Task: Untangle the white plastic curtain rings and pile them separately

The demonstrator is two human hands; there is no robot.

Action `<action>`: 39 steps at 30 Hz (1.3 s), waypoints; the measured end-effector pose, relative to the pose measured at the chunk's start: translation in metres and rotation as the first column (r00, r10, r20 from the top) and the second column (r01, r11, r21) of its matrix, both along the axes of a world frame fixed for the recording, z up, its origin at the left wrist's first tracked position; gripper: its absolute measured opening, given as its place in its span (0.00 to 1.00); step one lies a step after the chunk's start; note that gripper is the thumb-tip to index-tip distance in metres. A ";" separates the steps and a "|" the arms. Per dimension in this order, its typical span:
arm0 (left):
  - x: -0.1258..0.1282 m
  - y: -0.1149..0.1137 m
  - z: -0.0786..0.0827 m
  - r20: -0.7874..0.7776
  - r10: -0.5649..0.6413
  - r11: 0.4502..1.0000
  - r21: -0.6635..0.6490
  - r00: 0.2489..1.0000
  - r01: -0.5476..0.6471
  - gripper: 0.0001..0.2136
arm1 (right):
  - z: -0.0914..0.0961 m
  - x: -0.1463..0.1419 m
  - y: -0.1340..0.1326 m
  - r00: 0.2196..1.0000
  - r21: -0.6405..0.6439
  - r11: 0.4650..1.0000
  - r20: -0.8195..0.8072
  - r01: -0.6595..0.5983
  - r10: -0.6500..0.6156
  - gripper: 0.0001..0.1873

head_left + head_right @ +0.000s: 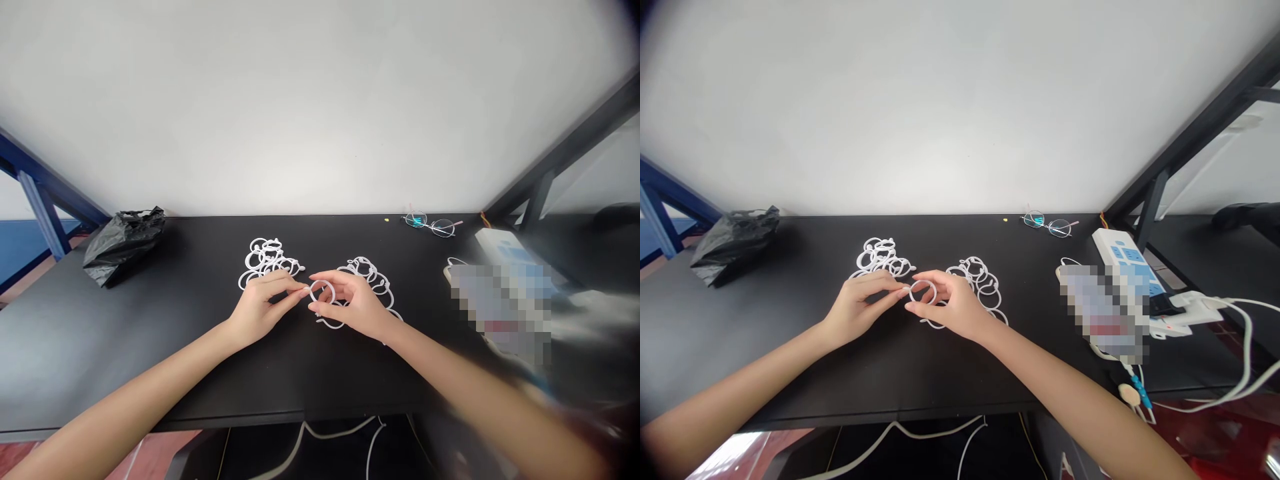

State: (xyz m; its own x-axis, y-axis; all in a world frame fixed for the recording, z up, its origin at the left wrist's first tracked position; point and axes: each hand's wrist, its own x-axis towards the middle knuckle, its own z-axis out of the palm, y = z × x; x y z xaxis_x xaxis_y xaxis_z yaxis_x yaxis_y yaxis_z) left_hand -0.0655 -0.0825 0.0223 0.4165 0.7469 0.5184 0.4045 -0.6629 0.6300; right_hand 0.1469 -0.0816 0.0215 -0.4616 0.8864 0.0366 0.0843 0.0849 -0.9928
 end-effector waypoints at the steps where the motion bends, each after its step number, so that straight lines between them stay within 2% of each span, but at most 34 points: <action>1: 0.000 0.000 0.000 0.003 0.014 0.999 0.041 1.000 -0.014 0.07 | 0.000 0.000 0.000 1.000 0.000 1.000 0.002 -0.007 0.007 0.26; 3: 0.000 0.000 0.000 0.011 0.045 0.993 0.107 0.999 -0.046 0.06 | 0.000 0.001 0.000 1.000 0.004 1.000 0.005 -0.019 0.019 0.27; 6: 0.000 0.001 0.000 0.018 0.079 0.988 0.135 0.997 -0.081 0.06 | -0.001 0.001 0.000 1.000 0.007 1.000 0.003 -0.022 0.022 0.27; 13: -0.001 0.001 0.000 0.010 0.064 0.994 0.088 0.998 -0.065 0.04 | -0.001 0.000 -0.001 1.000 0.005 1.000 0.007 0.005 -0.005 0.28; 22: 0.001 0.001 0.004 -0.021 0.003 0.998 0.060 1.000 -0.002 0.07 | 0.001 -0.001 -0.001 1.000 0.008 1.000 -0.002 0.022 -0.022 0.27; 26: 0.002 0.000 0.004 -0.059 -0.014 0.983 0.180 0.998 0.024 0.08 | 0.002 -0.001 -0.002 0.999 -0.002 0.999 -0.011 0.037 -0.037 0.29; 31: -0.001 0.002 0.001 -0.187 0.010 0.900 0.430 0.982 0.073 0.10 | 0.006 -0.001 -0.006 0.996 0.003 0.996 -0.020 0.084 -0.084 0.29; 35: -0.003 0.004 0.003 -0.213 0.010 0.858 0.503 0.977 0.101 0.09 | 0.010 -0.003 -0.009 0.994 0.031 0.995 0.041 0.096 -0.097 0.28; 39: -0.005 0.005 0.008 -0.224 0.036 0.821 0.563 0.974 0.099 0.09 | 0.010 -0.006 -0.009 0.986 0.153 0.974 -0.001 0.166 -0.167 0.26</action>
State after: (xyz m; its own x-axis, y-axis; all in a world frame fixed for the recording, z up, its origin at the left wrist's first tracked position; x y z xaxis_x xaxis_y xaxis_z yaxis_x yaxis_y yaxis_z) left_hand -0.0701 -0.0777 0.0299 0.5853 0.3325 0.7395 0.4570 -0.8887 0.0380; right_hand 0.1411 -0.0911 0.0312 -0.3092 0.9352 0.1725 0.1212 0.2187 -0.9682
